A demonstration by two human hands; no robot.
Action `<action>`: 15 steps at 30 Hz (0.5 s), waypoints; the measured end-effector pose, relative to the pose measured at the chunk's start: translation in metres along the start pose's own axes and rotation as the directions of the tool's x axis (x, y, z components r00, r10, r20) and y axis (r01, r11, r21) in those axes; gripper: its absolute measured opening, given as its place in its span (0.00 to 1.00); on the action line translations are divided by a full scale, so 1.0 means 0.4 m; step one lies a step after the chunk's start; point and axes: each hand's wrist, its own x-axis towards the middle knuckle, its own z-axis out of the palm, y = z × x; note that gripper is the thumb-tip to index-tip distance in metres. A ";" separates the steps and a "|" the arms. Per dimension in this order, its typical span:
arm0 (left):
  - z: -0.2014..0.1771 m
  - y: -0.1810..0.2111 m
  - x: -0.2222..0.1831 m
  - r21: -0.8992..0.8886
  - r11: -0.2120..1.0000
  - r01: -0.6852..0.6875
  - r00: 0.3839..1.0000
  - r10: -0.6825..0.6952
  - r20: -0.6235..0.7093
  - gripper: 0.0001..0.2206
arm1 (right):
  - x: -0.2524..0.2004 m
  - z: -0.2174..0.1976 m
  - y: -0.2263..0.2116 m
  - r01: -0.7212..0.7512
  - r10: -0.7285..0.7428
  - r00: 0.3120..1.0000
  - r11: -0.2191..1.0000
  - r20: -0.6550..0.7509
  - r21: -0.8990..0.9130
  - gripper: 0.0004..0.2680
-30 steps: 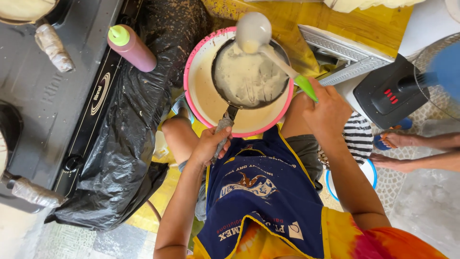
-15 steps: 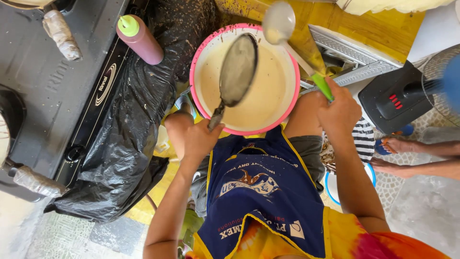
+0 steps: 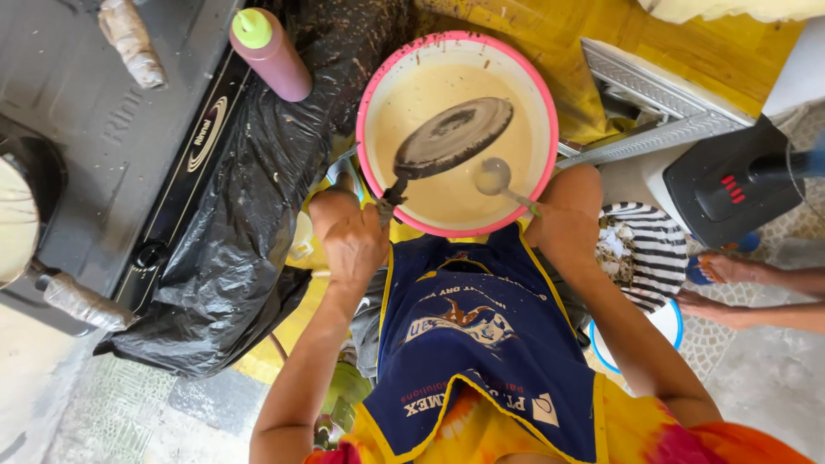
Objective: Cooking crepes by ladling batter into pans, swirling them to coat, and placing them on a stove.
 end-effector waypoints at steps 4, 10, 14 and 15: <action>0.092 0.007 -0.076 -0.007 0.999 0.043 0.999 -0.043 -0.020 0.11 | 0.043 0.080 0.006 -0.042 0.037 0.985 0.999 0.168 0.026 0.17; 0.144 0.029 -0.135 -0.070 0.983 0.170 0.985 -0.167 0.041 0.03 | 0.021 0.080 -0.040 -0.011 0.007 0.995 0.999 0.103 0.037 0.16; 0.212 0.052 -0.185 -0.231 0.903 0.362 0.916 -0.298 0.270 0.15 | 0.044 -0.023 -0.117 0.060 -0.036 0.990 0.982 0.135 -0.179 0.15; 0.206 0.054 -0.179 -0.300 0.823 0.483 0.857 -0.372 0.357 0.15 | 0.085 0.030 -0.102 0.236 -0.247 0.965 0.964 -0.083 -0.125 0.13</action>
